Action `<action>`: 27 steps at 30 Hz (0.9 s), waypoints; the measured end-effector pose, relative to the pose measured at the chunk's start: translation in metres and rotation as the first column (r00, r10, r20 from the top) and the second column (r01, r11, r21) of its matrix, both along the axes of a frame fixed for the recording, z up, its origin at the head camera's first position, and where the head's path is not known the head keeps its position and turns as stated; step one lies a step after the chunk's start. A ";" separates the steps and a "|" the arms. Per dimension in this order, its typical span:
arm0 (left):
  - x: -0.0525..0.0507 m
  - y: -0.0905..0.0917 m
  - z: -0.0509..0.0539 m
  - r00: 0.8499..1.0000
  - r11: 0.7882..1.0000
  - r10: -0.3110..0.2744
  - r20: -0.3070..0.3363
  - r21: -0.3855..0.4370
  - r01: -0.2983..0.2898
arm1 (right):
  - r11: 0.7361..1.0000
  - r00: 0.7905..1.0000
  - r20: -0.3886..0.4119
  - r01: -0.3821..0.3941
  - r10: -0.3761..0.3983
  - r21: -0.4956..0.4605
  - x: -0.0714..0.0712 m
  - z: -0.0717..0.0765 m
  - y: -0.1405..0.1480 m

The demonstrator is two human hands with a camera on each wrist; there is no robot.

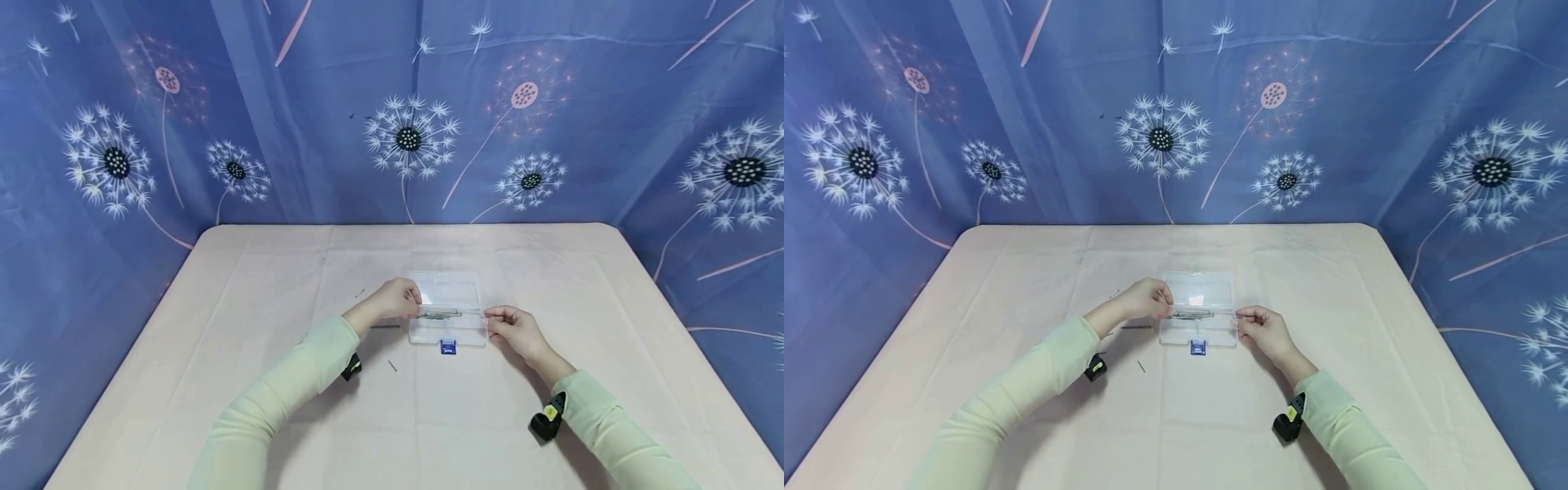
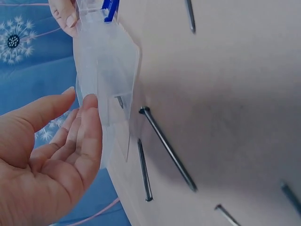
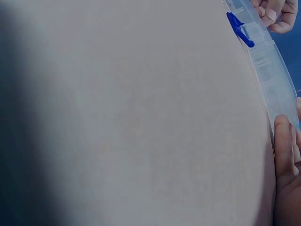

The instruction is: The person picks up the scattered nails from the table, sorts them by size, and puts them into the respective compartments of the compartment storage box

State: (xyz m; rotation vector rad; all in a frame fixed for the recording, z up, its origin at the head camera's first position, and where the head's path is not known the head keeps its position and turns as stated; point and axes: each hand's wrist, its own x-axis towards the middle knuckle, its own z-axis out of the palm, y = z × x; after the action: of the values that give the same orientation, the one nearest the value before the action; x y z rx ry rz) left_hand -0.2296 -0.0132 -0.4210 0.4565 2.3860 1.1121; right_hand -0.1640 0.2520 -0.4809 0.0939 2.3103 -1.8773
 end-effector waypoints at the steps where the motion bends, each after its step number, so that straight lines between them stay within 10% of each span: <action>1: -0.001 -0.001 0.001 1.000 1.000 -0.003 -0.005 0.004 0.003 | 1.000 1.000 -0.002 0.000 0.000 0.001 0.000 0.000 0.000; 16: -0.019 -0.034 0.017 0.984 0.999 0.007 -0.179 0.045 0.001 | 1.000 1.000 -0.014 0.008 -0.008 0.000 -0.003 0.000 0.002; 27: -0.021 -0.049 0.005 0.983 0.993 -0.016 -0.183 0.114 0.037 | 1.000 1.000 0.000 -0.006 0.006 0.006 -0.001 -0.001 0.001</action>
State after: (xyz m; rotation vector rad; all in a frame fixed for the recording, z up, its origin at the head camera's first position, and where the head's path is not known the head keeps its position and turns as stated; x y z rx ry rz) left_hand -0.2505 -0.0617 -0.4160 0.6535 2.4701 1.2507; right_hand -0.1651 0.2528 -0.4821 0.0872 2.3134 -1.8682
